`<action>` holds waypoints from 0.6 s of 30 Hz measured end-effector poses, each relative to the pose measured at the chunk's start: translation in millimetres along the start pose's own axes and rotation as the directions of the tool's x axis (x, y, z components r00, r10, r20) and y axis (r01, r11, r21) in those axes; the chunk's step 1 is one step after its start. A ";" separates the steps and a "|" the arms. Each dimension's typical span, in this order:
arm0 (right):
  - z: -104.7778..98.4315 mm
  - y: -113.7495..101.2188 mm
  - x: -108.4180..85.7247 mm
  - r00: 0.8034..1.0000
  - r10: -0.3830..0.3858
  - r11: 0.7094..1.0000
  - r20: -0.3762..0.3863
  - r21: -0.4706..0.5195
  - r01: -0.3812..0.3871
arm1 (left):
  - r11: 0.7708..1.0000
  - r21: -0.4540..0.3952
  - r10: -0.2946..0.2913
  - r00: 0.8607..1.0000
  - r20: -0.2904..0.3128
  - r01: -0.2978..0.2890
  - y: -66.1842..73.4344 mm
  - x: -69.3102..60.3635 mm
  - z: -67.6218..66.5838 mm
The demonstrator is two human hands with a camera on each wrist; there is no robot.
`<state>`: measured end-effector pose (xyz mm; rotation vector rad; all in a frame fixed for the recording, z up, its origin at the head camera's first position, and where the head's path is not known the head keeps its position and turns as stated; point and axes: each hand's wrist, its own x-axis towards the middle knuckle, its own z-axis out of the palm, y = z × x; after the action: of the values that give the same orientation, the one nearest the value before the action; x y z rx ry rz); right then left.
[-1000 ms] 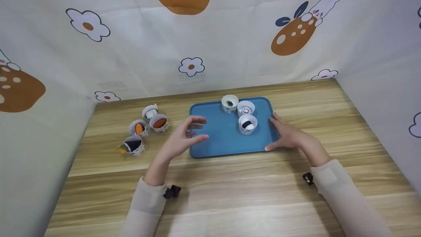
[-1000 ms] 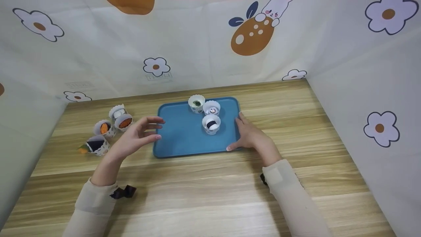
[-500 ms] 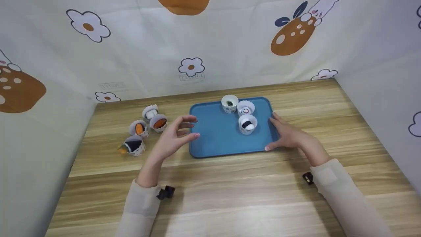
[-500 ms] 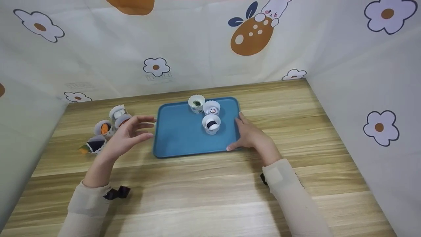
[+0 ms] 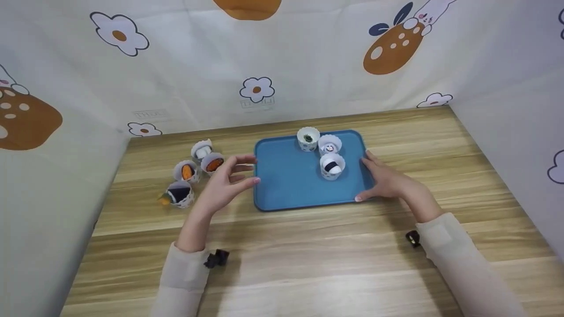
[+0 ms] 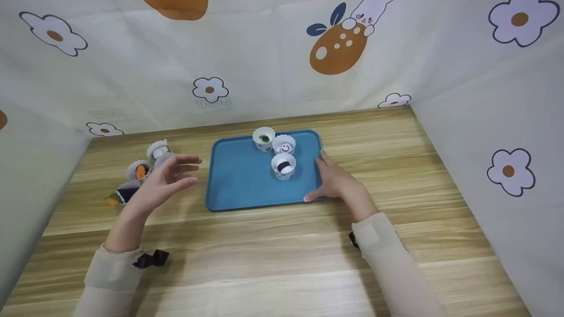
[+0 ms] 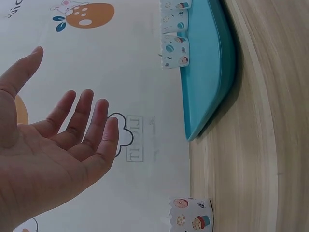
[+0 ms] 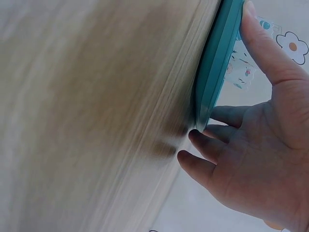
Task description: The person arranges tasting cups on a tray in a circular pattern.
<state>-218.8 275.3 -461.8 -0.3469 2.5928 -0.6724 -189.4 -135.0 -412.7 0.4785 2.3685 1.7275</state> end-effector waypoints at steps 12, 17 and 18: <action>0.2 -1.8 0.0 1.000 0.022 1.000 0.000 -0.019 -0.022 | 1.000 -0.002 -0.022 0.999 -0.042 0.022 -2.8 -7.1 -15.7; 0.3 -1.3 0.3 0.999 0.034 0.999 0.007 -0.007 -0.034 | 0.999 0.023 -0.039 0.996 -0.076 0.041 -4.6 -11.8 -25.0; 0.2 -1.5 0.2 0.999 0.036 0.999 0.007 -0.006 -0.036 | 0.999 0.027 -0.044 0.995 -0.085 0.046 -5.0 -12.7 -27.1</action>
<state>-218.7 273.9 -461.3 -0.3034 2.5888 -0.6497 -187.1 -165.1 -409.6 0.3607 2.4455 1.7283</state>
